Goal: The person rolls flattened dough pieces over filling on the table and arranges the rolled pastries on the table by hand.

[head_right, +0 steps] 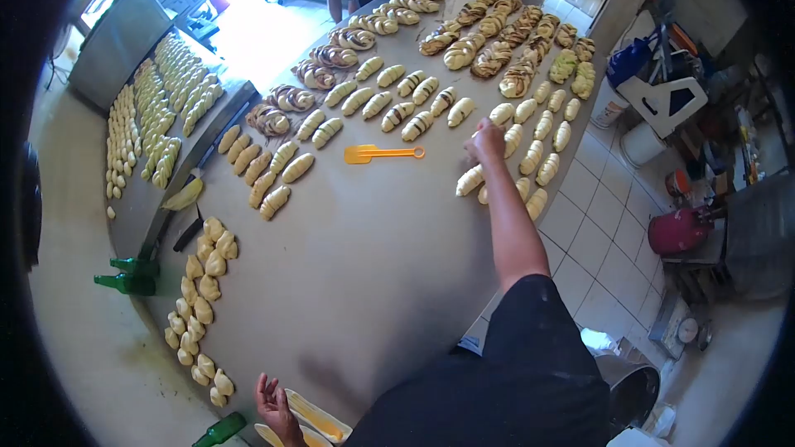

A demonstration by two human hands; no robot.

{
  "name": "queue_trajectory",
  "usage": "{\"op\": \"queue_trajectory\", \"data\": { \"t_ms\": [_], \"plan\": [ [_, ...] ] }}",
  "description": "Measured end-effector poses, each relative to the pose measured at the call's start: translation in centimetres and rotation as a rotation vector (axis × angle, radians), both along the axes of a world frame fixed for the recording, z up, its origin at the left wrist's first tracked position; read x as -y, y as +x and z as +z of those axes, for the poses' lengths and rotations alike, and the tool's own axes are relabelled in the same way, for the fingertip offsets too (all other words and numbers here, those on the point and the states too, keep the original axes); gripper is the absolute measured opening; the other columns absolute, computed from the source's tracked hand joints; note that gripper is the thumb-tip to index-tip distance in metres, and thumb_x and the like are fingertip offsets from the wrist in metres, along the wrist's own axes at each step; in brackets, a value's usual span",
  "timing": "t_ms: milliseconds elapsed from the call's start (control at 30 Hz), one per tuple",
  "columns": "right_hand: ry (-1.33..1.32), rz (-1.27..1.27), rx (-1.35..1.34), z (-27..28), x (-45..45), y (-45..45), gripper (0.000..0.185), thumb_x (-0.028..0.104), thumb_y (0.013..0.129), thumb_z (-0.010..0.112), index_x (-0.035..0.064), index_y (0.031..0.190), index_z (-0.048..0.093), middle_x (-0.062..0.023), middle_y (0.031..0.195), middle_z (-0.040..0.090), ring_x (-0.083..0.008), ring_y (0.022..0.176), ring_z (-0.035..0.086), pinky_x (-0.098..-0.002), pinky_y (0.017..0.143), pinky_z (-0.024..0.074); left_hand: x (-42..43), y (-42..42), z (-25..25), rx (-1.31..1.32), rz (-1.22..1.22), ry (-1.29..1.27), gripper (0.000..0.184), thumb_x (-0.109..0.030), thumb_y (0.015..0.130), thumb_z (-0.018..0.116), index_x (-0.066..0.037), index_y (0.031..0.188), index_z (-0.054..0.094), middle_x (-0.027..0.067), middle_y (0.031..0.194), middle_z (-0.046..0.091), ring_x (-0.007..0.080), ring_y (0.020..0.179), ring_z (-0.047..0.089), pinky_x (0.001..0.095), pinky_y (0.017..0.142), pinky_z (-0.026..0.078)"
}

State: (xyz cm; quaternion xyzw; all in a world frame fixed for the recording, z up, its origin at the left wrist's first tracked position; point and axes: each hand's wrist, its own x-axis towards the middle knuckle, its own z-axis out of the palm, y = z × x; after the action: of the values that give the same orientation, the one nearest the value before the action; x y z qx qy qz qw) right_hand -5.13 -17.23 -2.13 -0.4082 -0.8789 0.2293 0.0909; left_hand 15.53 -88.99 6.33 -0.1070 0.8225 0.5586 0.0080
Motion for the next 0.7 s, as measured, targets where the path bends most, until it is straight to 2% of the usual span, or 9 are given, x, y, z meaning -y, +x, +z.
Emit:
{"op": "queue_trajectory", "data": {
  "t_ms": [33,300,333,367,433,600,633,667,700],
  "plan": [
    [0.060,-0.006,-0.090,0.7,0.5,0.4,0.053,0.022,0.062,0.088,0.0079,0.104,0.058,-0.0171,0.105,0.069,-0.0371,0.106,0.060,-0.0455,0.092,0.0538,-0.4,0.0,0.4,0.004,0.010,-0.006,0.056,0.005,0.092,0.061,0.000,0.147,0.049,0.0105,0.142,0.056,0.0209,0.121,0.058,0.0339,0.102,0.047],
    [0.147,0.032,-0.101,0.9,2.5,1.5,0.094,0.025,0.061,0.091,0.0096,0.144,0.051,-0.0270,0.130,0.055,-0.0426,0.125,0.056,-0.0434,0.106,0.0517,-3.5,0.1,1.4,-0.007,-0.073,-0.086,0.054,0.008,0.090,0.060,0.000,0.144,0.052,0.0101,0.146,0.052,0.0192,0.116,0.061,0.0316,0.098,0.049],
    [0.176,0.041,-0.124,3.9,4.7,2.9,0.073,0.021,0.067,0.086,0.0097,0.135,0.061,-0.0226,0.131,0.056,-0.0408,0.123,0.058,-0.0443,0.103,0.0528,-3.9,0.0,1.7,-0.006,-0.072,-0.087,0.054,0.008,0.090,0.060,0.000,0.144,0.052,0.0101,0.146,0.052,0.0192,0.116,0.061,0.0316,0.098,0.049],
    [0.172,0.045,-0.121,4.1,5.5,4.2,0.073,0.021,0.067,0.086,0.0097,0.135,0.061,-0.0226,0.131,0.056,-0.0408,0.123,0.058,-0.0443,0.103,0.0528,-4.1,0.1,2.0,-0.009,-0.069,-0.095,0.055,0.009,0.088,0.061,0.000,0.142,0.053,0.0114,0.145,0.052,0.0202,0.114,0.062,0.0309,0.093,0.051],
    [0.095,0.255,0.019,4.3,5.9,5.7,0.048,0.015,0.073,0.077,0.0122,0.120,0.071,-0.0165,0.127,0.060,-0.0397,0.121,0.058,-0.0438,0.101,0.0529,-5.0,-0.1,2.2,-0.017,-0.056,-0.098,0.055,0.009,0.085,0.062,0.000,0.139,0.055,0.0127,0.145,0.051,0.0213,0.112,0.063,0.0302,0.088,0.052],
    [0.340,0.472,0.220,1.2,7.2,6.1,0.025,0.007,0.070,0.066,0.0144,0.091,0.075,-0.0141,0.108,0.069,-0.0349,0.102,0.064,-0.0471,0.089,0.0513,-6.2,0.2,2.1,-0.028,-0.162,-0.208,0.054,0.003,0.082,0.069,-0.003,0.135,0.060,0.0152,0.141,0.055,0.0245,0.111,0.064,0.0336,0.088,0.055],
    [0.308,0.649,0.057,-1.0,4.7,6.1,0.017,0.007,0.066,0.066,0.0134,0.081,0.072,-0.0120,0.089,0.068,-0.0299,0.090,0.064,-0.0448,0.079,0.0492,-6.9,0.3,2.0,-0.104,-0.202,-0.236,0.054,0.002,0.081,0.071,-0.003,0.134,0.061,0.0157,0.140,0.056,0.0257,0.112,0.064,0.0348,0.088,0.055],
    [-0.096,0.583,0.114,0.3,4.0,5.4,0.011,0.010,0.065,0.068,0.0126,0.075,0.070,-0.0067,0.071,0.060,-0.0258,0.083,0.060,-0.0415,0.074,0.0478,-7.1,0.0,2.1,-0.168,-0.223,-0.286,0.053,0.000,0.080,0.073,-0.003,0.132,0.063,0.0163,0.139,0.056,0.0270,0.114,0.064,0.0360,0.089,0.056],
    [-0.036,0.553,0.190,3.9,5.8,5.7,0.019,0.015,0.066,0.072,0.0111,0.085,0.069,-0.0064,0.079,0.059,-0.0235,0.085,0.058,-0.0393,0.072,0.0475,-7.0,0.1,2.3,-0.172,-0.220,-0.273,0.054,-0.002,0.079,0.076,-0.005,0.131,0.064,0.0156,0.139,0.057,0.0283,0.114,0.065,0.0375,0.091,0.055]
  ]
}}
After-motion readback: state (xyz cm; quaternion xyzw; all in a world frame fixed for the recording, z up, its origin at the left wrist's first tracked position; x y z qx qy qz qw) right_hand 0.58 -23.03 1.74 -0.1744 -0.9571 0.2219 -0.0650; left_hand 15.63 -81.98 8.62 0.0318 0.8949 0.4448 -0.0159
